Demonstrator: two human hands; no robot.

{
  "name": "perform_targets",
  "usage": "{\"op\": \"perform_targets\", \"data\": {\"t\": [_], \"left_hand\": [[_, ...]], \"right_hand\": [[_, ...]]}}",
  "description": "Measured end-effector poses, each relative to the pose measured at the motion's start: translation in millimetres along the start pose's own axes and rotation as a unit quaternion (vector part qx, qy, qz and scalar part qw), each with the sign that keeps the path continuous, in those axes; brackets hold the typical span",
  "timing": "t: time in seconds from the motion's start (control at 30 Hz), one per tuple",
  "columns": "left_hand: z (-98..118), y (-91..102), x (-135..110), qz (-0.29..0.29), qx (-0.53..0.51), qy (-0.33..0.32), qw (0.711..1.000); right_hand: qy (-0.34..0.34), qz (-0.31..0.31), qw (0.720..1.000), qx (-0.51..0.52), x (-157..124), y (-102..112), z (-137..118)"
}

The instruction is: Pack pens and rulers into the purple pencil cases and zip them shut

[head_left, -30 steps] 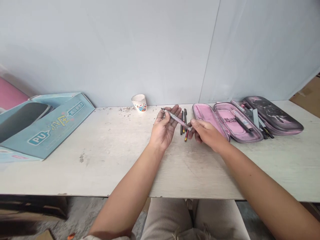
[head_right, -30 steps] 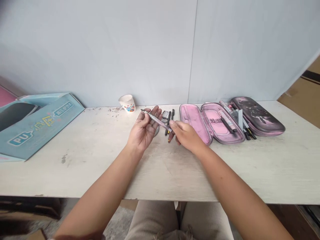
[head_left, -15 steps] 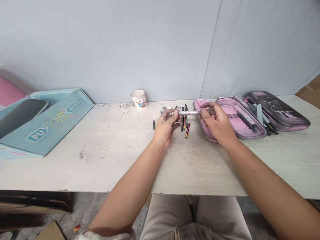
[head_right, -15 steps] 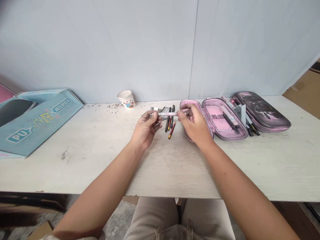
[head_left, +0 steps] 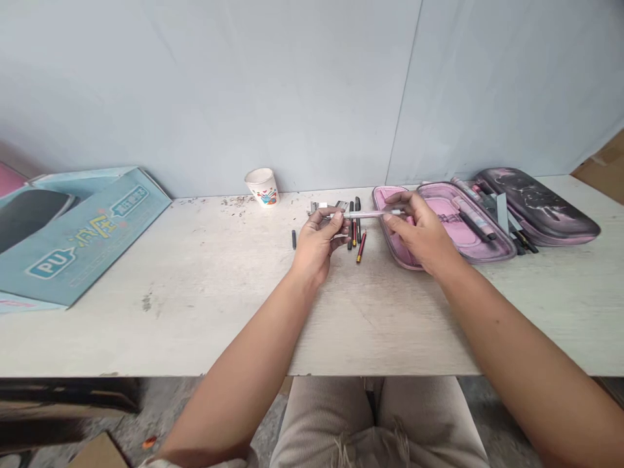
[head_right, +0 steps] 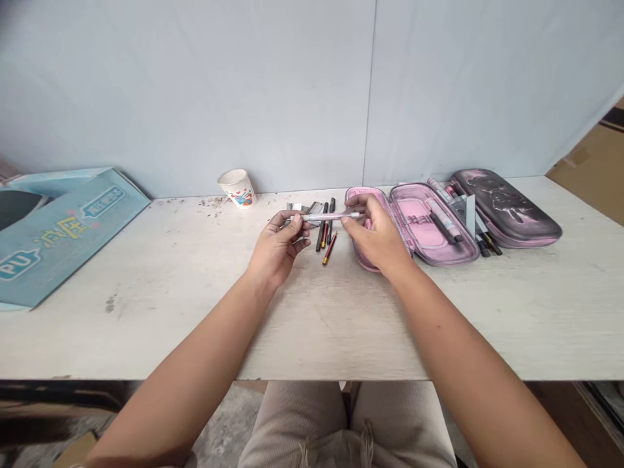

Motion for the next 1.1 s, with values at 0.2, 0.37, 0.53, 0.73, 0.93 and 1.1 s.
{"op": "perform_targets", "data": {"t": [0.2, 0.37, 0.53, 0.73, 0.93, 1.1], "left_hand": [[-1, -0.1, 0, 0.002, 0.013, 0.004, 1.000], [-3, -1.2, 0, 0.015, 0.020, 0.007, 1.000], [8, 11.0, 8, 0.057, -0.054, -0.016, 0.997], [44, 51.3, 12, 0.158, -0.262, -0.053, 0.950], [59, 83.7, 8, 0.149, -0.406, -0.060, 0.900], [61, 95.3, 6, 0.126, -0.455, -0.064, 0.879]], "right_hand": [[-0.040, -0.002, 0.999, 0.030, 0, -1, 0], [-0.047, -0.012, 0.998, 0.027, 1, 0, 5], [0.059, 0.036, 0.981, -0.179, -3, 2, -1], [0.190, -0.174, 0.856, -0.448, -18, -34, -14], [0.231, -0.312, 0.730, -0.562, -20, -68, -15], [0.269, -0.389, 0.701, -0.533, 5, -107, -26]]}}
Point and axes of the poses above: each hand's wrist, its own x-axis towards the middle knuckle, its own y-axis out of the back of the hand, z = x × y, the point moved 1 cm from there along x, towards the middle knuckle, and after that the axes turned 15 degrees about y, right-handed, at the moved point
